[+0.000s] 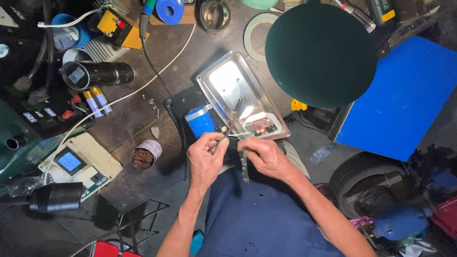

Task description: Preparing and connecting electrical wiring for an electronic device assembly

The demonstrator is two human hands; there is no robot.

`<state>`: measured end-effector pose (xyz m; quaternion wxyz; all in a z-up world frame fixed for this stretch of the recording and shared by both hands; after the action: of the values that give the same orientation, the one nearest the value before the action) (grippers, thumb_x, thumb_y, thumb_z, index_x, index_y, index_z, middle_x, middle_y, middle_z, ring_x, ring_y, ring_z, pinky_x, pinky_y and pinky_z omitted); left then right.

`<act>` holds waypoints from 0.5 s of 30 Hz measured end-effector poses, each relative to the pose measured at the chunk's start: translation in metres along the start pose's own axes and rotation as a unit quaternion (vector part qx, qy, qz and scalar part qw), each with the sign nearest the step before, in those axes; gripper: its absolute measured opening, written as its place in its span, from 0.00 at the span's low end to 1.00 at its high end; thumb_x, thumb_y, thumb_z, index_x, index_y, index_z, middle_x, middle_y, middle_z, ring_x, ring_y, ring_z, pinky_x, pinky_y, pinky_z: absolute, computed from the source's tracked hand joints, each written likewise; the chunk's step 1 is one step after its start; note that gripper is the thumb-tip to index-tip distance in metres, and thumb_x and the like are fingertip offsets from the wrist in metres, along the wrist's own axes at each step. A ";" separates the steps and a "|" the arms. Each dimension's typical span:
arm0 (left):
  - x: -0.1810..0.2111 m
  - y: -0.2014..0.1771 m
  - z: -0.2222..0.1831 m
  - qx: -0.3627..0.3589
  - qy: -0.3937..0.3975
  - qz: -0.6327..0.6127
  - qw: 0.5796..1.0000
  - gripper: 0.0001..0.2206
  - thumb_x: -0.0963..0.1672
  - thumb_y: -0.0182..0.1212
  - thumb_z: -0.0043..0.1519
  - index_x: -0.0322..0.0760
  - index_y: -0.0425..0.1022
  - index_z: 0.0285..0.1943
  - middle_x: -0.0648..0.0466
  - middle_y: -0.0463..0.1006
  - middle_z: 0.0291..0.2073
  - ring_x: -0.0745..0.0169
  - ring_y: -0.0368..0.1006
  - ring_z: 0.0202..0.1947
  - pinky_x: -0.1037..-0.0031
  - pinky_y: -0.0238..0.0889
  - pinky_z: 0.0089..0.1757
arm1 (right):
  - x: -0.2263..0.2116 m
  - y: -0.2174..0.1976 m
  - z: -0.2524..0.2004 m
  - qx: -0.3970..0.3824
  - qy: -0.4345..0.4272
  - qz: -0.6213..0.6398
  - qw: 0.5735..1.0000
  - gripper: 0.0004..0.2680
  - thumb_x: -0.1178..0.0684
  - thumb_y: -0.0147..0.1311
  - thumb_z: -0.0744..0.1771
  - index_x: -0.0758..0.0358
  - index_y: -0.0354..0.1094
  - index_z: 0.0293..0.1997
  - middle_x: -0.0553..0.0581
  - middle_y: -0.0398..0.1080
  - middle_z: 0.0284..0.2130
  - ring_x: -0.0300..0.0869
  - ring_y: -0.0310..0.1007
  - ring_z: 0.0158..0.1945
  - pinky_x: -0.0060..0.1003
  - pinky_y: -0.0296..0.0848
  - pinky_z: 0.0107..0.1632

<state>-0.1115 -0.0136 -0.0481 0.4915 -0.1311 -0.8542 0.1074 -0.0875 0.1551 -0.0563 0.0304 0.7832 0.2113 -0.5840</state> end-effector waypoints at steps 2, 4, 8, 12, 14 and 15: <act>0.011 -0.003 0.000 0.009 0.027 0.031 0.999 0.04 0.39 0.66 0.61 0.30 0.82 0.41 0.45 0.83 0.22 0.61 0.76 0.23 0.69 0.69 0.29 | 0.000 0.001 -0.005 -0.016 -0.003 -0.026 1.000 0.03 0.61 0.54 0.68 0.59 0.73 0.39 0.62 0.74 0.27 0.56 0.77 0.32 0.49 0.77 0.39; 0.018 -0.006 0.000 0.018 0.052 0.062 0.997 0.04 0.39 0.64 0.62 0.31 0.81 0.42 0.45 0.83 0.23 0.54 0.79 0.25 0.66 0.70 0.31 | -0.004 0.001 -0.010 -0.033 -0.006 -0.050 0.998 0.02 0.60 0.54 0.68 0.59 0.71 0.37 0.63 0.74 0.26 0.58 0.77 0.32 0.50 0.77 0.38; 0.044 0.002 -0.005 0.033 0.207 0.284 0.936 0.03 0.44 0.58 0.68 0.42 0.74 0.43 0.58 0.76 0.36 0.54 0.78 0.39 0.61 0.67 0.42 | -0.008 0.005 -0.021 -0.093 0.015 -0.152 0.984 0.03 0.61 0.54 0.65 0.59 0.71 0.34 0.59 0.73 0.25 0.54 0.77 0.31 0.47 0.77 0.37; 0.046 0.012 -0.009 0.026 0.260 0.320 0.911 0.05 0.43 0.50 0.71 0.41 0.72 0.46 0.56 0.72 0.36 0.51 0.78 0.38 0.65 0.70 0.38 | -0.032 -0.018 -0.012 0.042 -0.022 -0.104 0.993 0.04 0.58 0.55 0.67 0.55 0.75 0.41 0.56 0.78 0.34 0.52 0.81 0.40 0.44 0.80 0.42; 0.047 0.014 -0.009 0.020 0.269 0.305 0.913 0.05 0.42 0.49 0.71 0.40 0.72 0.46 0.55 0.72 0.36 0.52 0.78 0.37 0.67 0.71 0.37 | -0.053 -0.028 0.009 0.071 -0.059 -0.103 0.990 0.05 0.58 0.54 0.68 0.55 0.75 0.44 0.56 0.78 0.39 0.51 0.81 0.44 0.44 0.80 0.45; 0.048 0.014 -0.009 0.017 0.278 0.289 0.916 0.05 0.41 0.49 0.72 0.38 0.71 0.47 0.54 0.71 0.35 0.52 0.78 0.37 0.69 0.72 0.36 | -0.068 -0.036 0.017 0.098 -0.098 -0.103 0.985 0.06 0.59 0.54 0.68 0.56 0.76 0.47 0.55 0.79 0.44 0.51 0.81 0.48 0.44 0.80 0.48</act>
<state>-0.1249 0.0160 -0.0087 0.6590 -0.3884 -0.6061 0.2179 -0.1317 0.1623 0.0080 -0.0868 0.6955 0.2287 -0.6756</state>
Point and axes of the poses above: each hand's wrist, its own z-axis towards the middle knuckle, its own y-axis out of the palm, x = y × z, the point moved 10 cm from there along z, towards the middle knuckle
